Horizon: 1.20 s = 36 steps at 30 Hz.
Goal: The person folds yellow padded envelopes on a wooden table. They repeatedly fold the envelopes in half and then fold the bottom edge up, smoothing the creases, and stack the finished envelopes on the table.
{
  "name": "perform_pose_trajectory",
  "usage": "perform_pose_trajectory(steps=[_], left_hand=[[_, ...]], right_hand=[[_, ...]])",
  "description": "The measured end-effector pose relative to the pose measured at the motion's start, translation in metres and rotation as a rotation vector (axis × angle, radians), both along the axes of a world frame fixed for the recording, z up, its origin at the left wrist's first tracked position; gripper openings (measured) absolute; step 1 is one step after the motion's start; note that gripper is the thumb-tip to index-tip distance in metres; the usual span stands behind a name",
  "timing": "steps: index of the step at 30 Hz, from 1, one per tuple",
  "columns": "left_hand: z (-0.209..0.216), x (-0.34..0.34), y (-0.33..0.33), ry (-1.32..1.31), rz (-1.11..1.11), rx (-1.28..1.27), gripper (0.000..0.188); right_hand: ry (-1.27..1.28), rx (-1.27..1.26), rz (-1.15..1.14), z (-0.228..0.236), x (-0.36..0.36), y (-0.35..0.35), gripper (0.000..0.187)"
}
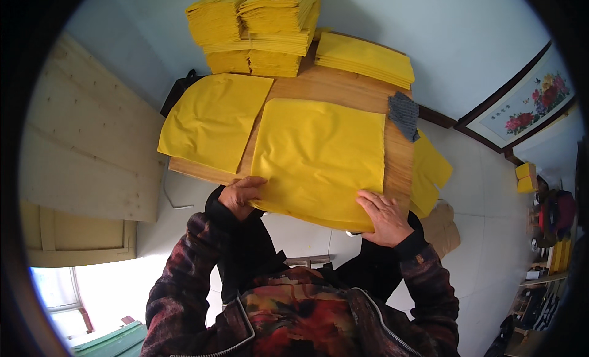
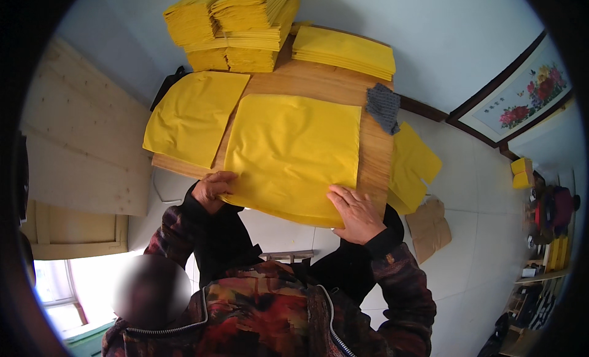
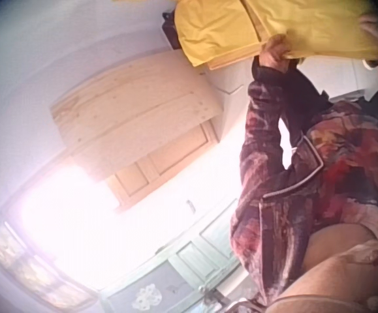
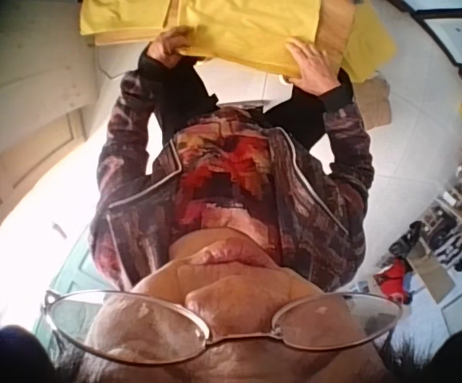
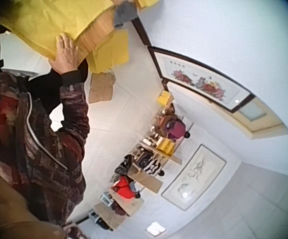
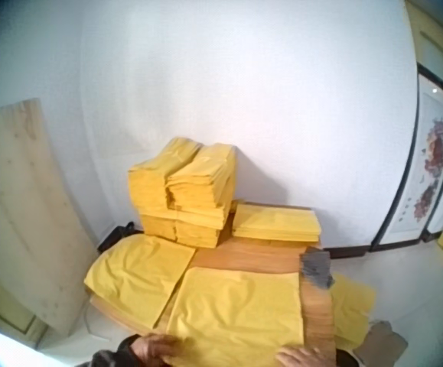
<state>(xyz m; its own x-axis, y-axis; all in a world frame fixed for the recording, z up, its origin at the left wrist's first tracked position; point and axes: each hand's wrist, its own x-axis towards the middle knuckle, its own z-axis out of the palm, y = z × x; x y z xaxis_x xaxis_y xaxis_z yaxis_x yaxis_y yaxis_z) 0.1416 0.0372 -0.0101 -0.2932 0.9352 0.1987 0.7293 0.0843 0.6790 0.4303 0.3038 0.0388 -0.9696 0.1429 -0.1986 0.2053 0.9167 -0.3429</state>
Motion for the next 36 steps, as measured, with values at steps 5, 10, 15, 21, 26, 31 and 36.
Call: perform_pose_trajectory(steps=[5, 10, 15, 21, 26, 31, 36], left_hand=[[0.012, -0.007, 0.002, 0.061, -0.048, -0.09, 0.039], [0.022, -0.006, -0.002, 0.334, -0.172, -0.392, 0.086], [0.022, -0.01, -0.001, 0.783, -0.204, -0.318, 0.079], [0.007, -0.021, 0.005, 0.718, -0.289, -0.21, 0.059], [0.002, -0.019, 0.007, 0.608, -0.293, -0.089, 0.046], [0.004, -0.016, 0.003, 0.406, -0.238, -0.127, 0.047], [-0.002, -0.022, 0.006, 0.05, -0.22, -0.022, 0.032]], right_hand=[[-0.01, -0.147, 0.088, 0.005, 0.002, 0.013, 0.078], [-0.04, -0.052, 0.159, 0.006, 0.004, 0.015, 0.084], [-0.069, 0.078, 0.202, 0.008, 0.007, 0.012, 0.085], [-0.035, 0.205, 0.238, 0.002, 0.009, 0.013, 0.075], [0.048, 0.092, 0.182, -0.009, 0.011, 0.021, 0.064], [0.118, -0.053, 0.179, -0.019, 0.009, 0.031, 0.056], [0.113, -0.226, 0.094, -0.02, 0.007, 0.032, 0.068]])
